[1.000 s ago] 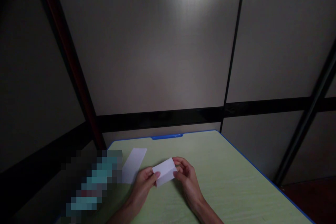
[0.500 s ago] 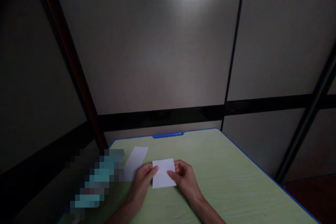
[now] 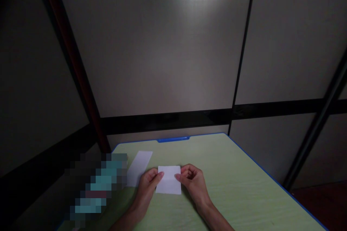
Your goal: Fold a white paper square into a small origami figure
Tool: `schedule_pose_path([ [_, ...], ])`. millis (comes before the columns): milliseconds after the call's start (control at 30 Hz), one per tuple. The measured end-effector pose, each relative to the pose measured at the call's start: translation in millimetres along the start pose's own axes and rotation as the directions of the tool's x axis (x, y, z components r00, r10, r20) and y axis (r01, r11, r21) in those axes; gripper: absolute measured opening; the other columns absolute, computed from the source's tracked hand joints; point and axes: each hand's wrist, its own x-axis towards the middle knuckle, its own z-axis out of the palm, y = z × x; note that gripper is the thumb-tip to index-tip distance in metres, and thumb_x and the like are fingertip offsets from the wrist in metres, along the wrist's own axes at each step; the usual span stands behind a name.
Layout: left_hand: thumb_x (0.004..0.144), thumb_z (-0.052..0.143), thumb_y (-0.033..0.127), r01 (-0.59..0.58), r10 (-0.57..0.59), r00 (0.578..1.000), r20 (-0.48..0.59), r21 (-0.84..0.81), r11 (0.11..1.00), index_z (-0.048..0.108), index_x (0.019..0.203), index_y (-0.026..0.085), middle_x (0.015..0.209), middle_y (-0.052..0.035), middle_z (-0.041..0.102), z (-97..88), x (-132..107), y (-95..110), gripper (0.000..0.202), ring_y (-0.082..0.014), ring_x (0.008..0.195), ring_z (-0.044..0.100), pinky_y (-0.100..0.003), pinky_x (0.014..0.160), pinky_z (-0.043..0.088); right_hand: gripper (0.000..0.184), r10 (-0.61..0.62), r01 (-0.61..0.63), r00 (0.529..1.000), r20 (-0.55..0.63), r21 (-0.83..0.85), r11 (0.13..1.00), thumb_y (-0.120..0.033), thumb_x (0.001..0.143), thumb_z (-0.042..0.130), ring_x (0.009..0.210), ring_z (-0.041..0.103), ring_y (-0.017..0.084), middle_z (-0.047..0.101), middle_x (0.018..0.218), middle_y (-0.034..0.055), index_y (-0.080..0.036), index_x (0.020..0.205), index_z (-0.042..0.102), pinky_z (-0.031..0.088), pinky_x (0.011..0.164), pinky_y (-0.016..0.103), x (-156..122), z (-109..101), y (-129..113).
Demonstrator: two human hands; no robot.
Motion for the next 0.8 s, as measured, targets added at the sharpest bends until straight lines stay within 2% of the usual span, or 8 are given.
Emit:
schedule_pose_path([
  [67,0.056,0.055,0.03,-0.024,0.024,1.0,-0.019,0.011,1.0,0.038,0.046,0.016,0.044,0.0063,0.037,-0.4,0.0,-0.8,0.025,-0.0064,0.043,0.035,-0.017,0.04,0.027,0.019,-0.001,0.001,1.0,0.022,0.008,1.0,-0.013,0.045,0.068,0.04,0.04,0.003,0.048,0.043,-0.0066,-0.013,0.054,0.051,0.03,0.04,0.014,-0.4,1.2,-0.5],
  [233,0.058,0.054,0.031,-0.057,0.057,0.998,-0.028,0.015,0.998,0.042,0.05,0.015,0.046,0.0052,0.041,0.7,-0.1,-3.2,0.022,-0.007,0.044,0.038,-0.017,0.041,0.028,0.02,0.086,-0.091,0.986,0.145,0.029,0.995,-0.014,0.042,0.069,0.043,0.046,0.007,0.054,0.045,-0.0037,-0.012,0.054,0.054,0.034,0.042,0.016,-4.4,7.8,-2.8],
  [400,0.054,0.056,0.038,0.031,-0.03,0.998,-0.051,0.012,0.999,0.047,0.049,0.013,0.043,0.0043,0.043,9.2,-5.5,0.4,0.027,-0.0079,0.042,0.039,-0.017,0.039,0.028,0.017,0.079,-0.083,0.996,0.05,0.086,0.993,-0.019,0.046,0.068,0.041,0.048,0.008,0.057,0.046,-0.0018,-0.012,0.054,0.055,0.034,0.041,0.017,-7.6,10.4,-3.3],
  [500,0.052,0.057,0.039,0.075,-0.076,0.995,-0.061,-0.014,0.997,0.052,0.049,0.011,0.042,0.0027,0.047,13.0,-9.5,3.7,0.029,-0.009,0.043,0.042,-0.019,0.04,0.03,0.015,0.1,-0.117,0.99,0.103,0.176,0.977,-0.02,0.052,0.065,0.047,0.052,0.011,0.059,0.05,0.0004,-0.012,0.061,0.056,0.038,0.047,0.021,-8.9,10.6,-2.7],
  [667,0.053,0.059,0.037,0.163,-0.153,0.986,0.064,-0.21,0.964,0.06,0.06,0.009,0.049,-0.0019,0.057,12.0,-11.7,5.3,0.029,-0.0131,0.049,0.049,-0.022,0.049,0.036,0.013,0.133,-0.193,0.97,0.204,0.309,0.931,-0.022,0.058,0.061,0.047,0.052,0.011,0.059,0.05,0.0013,-0.012,0.066,0.057,0.039,0.049,0.022,-10.4,12.1,-3.0],
  [800,0.055,0.06,0.033,0.174,-0.156,0.983,0.093,-0.229,0.958,0.062,0.068,0.008,0.051,-0.0039,0.06,10.4,-12.5,5.1,0.029,-0.0135,0.049,0.051,-0.022,0.048,0.036,0.012,0.138,-0.182,0.975,0.176,0.269,0.946,-0.021,0.055,0.063,0.04,0.049,0.009,0.058,0.044,-0.001,-0.012,0.059,0.056,0.036,0.043,0.019,-10.8,13.3,-3.5],
])
